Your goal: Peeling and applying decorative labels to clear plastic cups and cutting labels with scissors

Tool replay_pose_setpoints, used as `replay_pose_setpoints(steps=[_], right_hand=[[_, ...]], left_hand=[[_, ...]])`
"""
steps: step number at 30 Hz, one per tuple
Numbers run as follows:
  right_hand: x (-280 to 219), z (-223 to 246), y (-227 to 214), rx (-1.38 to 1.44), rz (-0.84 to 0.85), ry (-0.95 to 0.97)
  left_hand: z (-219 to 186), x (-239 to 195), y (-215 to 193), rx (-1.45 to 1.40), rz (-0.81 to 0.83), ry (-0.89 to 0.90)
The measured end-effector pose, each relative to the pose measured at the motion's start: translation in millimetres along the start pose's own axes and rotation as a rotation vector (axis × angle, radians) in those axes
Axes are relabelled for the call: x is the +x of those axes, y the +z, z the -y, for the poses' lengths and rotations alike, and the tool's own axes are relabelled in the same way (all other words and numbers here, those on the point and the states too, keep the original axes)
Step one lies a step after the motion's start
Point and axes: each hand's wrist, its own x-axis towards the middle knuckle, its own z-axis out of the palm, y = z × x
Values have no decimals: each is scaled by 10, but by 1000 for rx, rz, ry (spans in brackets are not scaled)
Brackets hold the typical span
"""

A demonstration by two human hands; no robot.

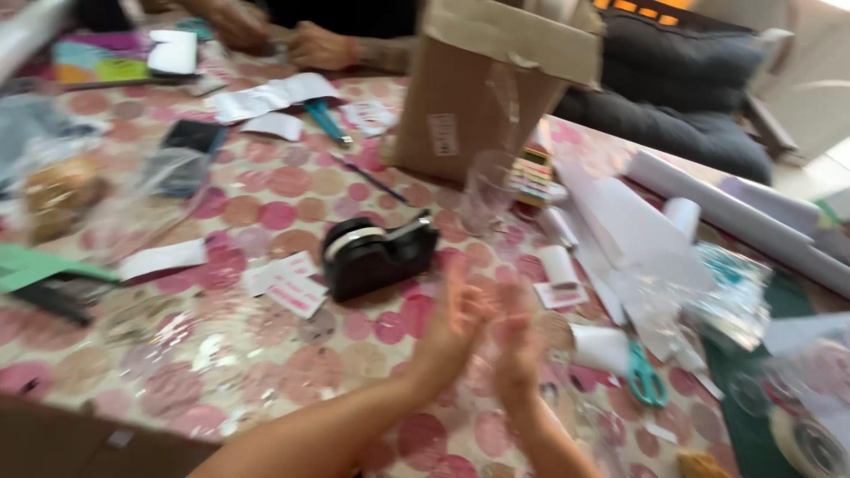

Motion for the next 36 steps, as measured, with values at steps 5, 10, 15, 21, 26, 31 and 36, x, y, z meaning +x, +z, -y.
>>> replay_pose_setpoints(steps=[5,10,15,21,26,31,36], right_hand=[[-273,1370,661,-444,328,-171],[-280,1230,642,-158,222,-205],[-232,1375,683,-294,293,-176],[-541,1427,734,-535,313,85],[-197,1019,551,-74,179,-24],[-400,958,650,301,284,7],[-507,1312,704,-335,475,-79]], left_hand=[[-317,-134,-110,161,34,-8],[-416,-79,-109,139,122,21],[-547,-222,-62,297,85,-85],[-240,-4,-221,60,-14,-44],[-175,-68,-162,186,81,59],[-198,45,-247,-186,149,-107],[-285,276,-525,-679,-28,-405]])
